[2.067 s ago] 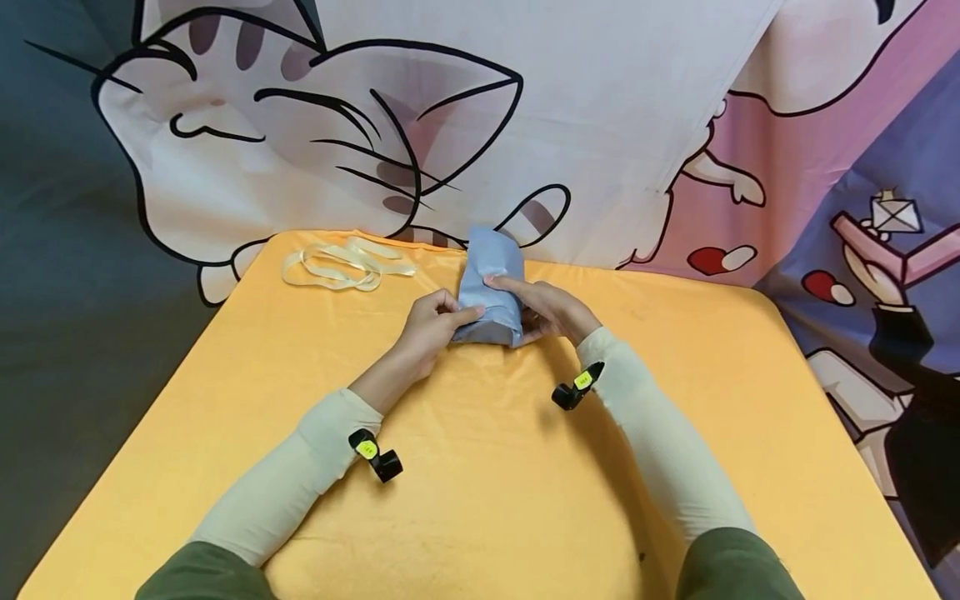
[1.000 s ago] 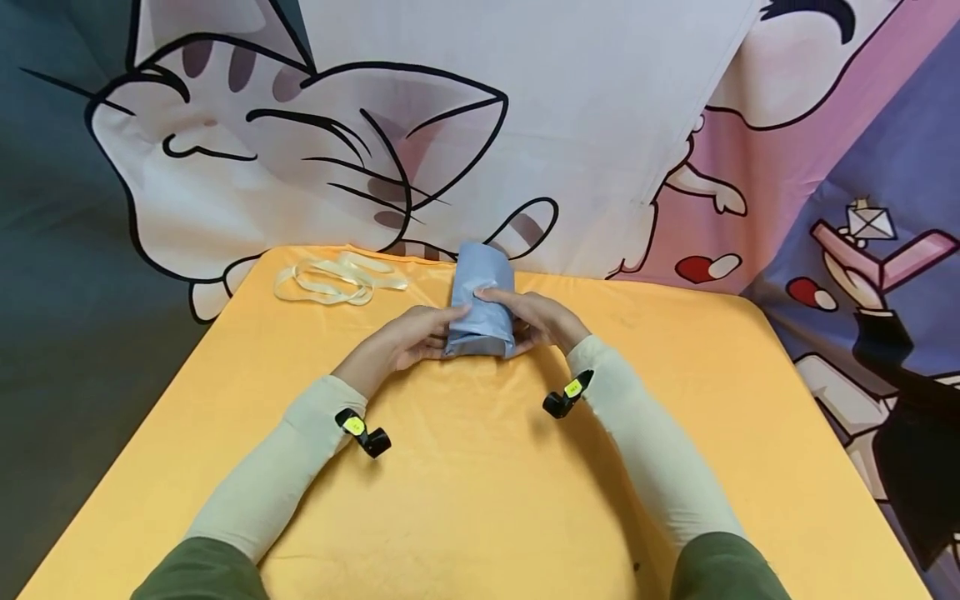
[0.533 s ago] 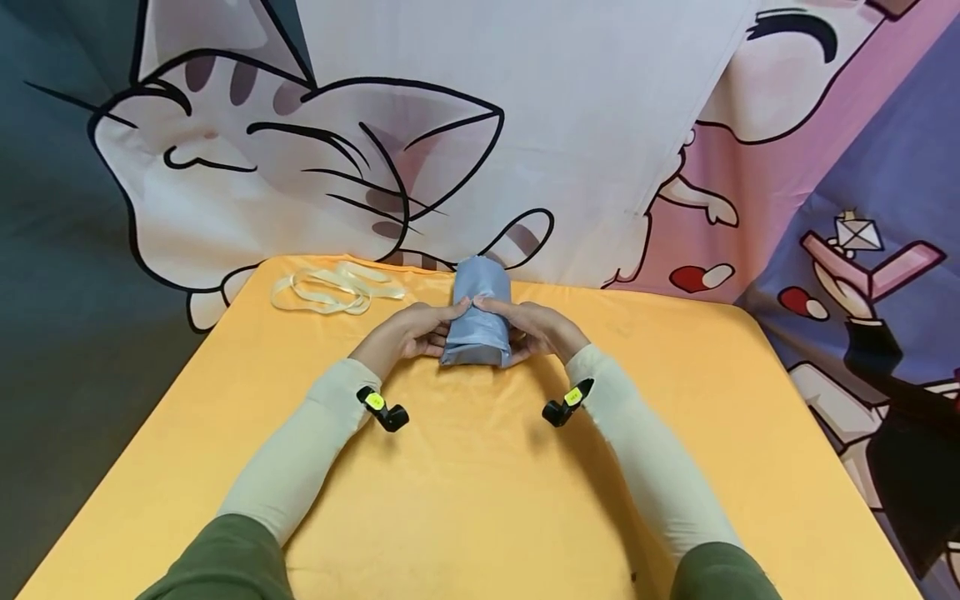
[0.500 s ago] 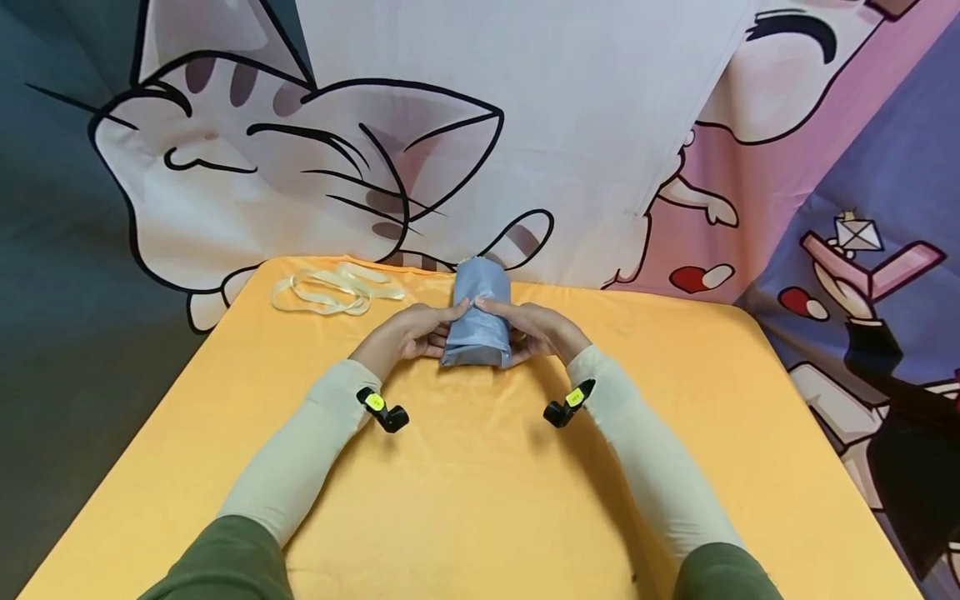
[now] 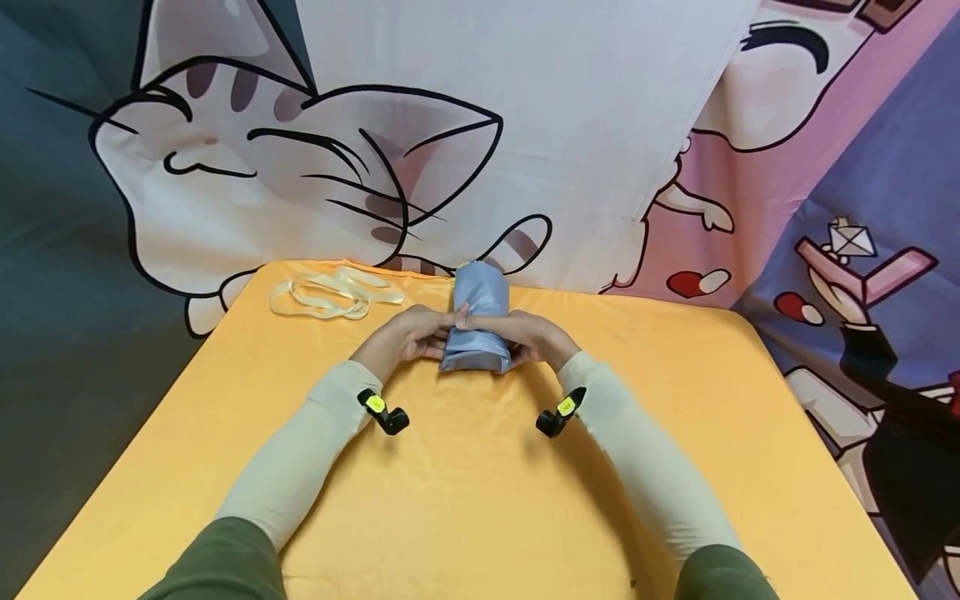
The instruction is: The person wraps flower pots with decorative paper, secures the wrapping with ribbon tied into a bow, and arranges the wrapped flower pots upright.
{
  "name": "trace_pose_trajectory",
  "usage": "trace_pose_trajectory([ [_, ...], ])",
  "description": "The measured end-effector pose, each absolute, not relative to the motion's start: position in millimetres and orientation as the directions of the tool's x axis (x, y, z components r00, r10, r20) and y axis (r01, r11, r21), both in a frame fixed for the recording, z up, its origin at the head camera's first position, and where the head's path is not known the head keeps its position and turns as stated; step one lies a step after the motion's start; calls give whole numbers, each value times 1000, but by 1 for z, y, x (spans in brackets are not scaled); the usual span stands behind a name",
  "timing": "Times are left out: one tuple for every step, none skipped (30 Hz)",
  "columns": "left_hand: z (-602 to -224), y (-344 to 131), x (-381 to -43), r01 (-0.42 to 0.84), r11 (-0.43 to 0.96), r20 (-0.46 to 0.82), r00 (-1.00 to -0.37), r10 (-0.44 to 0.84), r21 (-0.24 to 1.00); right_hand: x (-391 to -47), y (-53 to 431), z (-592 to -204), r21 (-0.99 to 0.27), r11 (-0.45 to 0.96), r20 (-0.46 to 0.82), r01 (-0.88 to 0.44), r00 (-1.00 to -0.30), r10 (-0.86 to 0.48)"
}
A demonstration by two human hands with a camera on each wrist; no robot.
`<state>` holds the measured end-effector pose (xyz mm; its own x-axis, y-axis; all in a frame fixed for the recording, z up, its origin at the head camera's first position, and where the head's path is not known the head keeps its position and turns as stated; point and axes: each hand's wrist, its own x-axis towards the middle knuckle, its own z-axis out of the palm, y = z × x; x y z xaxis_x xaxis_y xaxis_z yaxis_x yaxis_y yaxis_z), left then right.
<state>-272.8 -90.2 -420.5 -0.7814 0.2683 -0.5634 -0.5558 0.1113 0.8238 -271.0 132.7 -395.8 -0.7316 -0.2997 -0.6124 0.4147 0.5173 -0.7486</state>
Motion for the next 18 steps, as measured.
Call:
trace_pose_trajectory([
  [-421, -90, -273, -554, 113, -563, -783, 267, 825, -271, 131, -395, -746, 524, -613, 412, -733, -296],
  [-421, -91, -273, -554, 110, -561, -783, 269, 825, -271, 129, -396, -742, 531, -613, 409, -735, -290],
  [-422, -91, -273, -553, 108, -560, -784, 270, 826, -272, 128, -396, -740, 537, -612, 405, -737, -286],
  [-421, -91, -273, -549, 107, -556, -786, 270, 829, -272, 128, -396, -738, 544, -610, 400, -740, -283],
  [-421, -91, -273, -546, 106, -552, -790, 267, 831, -273, 127, -396, -735, 550, -609, 396, -742, -280],
  [-421, -91, -272, -540, 110, -548, -794, 264, 835, -273, 127, -396, -732, 556, -609, 392, -743, -277],
  [-420, -91, -271, -534, 114, -543, -797, 263, 838, -273, 127, -395, -730, 562, -609, 390, -745, -273],
  [-419, -90, -270, -526, 120, -538, -801, 263, 842, -272, 128, -396, -727, 566, -608, 388, -747, -269],
  [-419, -90, -269, -518, 126, -532, -805, 264, 846, -271, 129, -396, -728, 565, -607, 389, -748, -267],
  [-419, -90, -268, -511, 128, -526, -808, 266, 850, -270, 130, -395, -729, 564, -606, 388, -749, -269],
  [-419, -89, -266, -504, 128, -519, -810, 271, 854, -268, 131, -395, -731, 561, -604, 388, -751, -267],
  [-419, -89, -265, -497, 131, -513, -812, 278, 858, -266, 133, -395, -735, 559, -599, 384, -754, -270],
  [-418, -89, -263, -492, 131, -508, -813, 285, 861, -263, 134, -394, -743, 551, -592, 380, -757, -275],
  [-419, -89, -262, -487, 127, -502, -814, 292, 864, -260, 136, -394, -752, 543, -583, 374, -763, -281],
  [-419, -89, -260, -485, 123, -498, -814, 298, 866, -256, 137, -393, -761, 537, -571, 364, -769, -289],
  [-419, -90, -258, -485, 119, -497, -814, 301, 867, -253, 139, -393, -770, 531, -561, 353, -771, -301],
  [-419, -91, -255, -482, 120, -494, -814, 306, 868, -248, 140, -392, -780, 523, -550, 343, -774, -314],
  [-418, -91, -252, -479, 124, -492, -814, 309, 869, -244, 142, -392, -789, 516, -544, 334, -770, -333],
])
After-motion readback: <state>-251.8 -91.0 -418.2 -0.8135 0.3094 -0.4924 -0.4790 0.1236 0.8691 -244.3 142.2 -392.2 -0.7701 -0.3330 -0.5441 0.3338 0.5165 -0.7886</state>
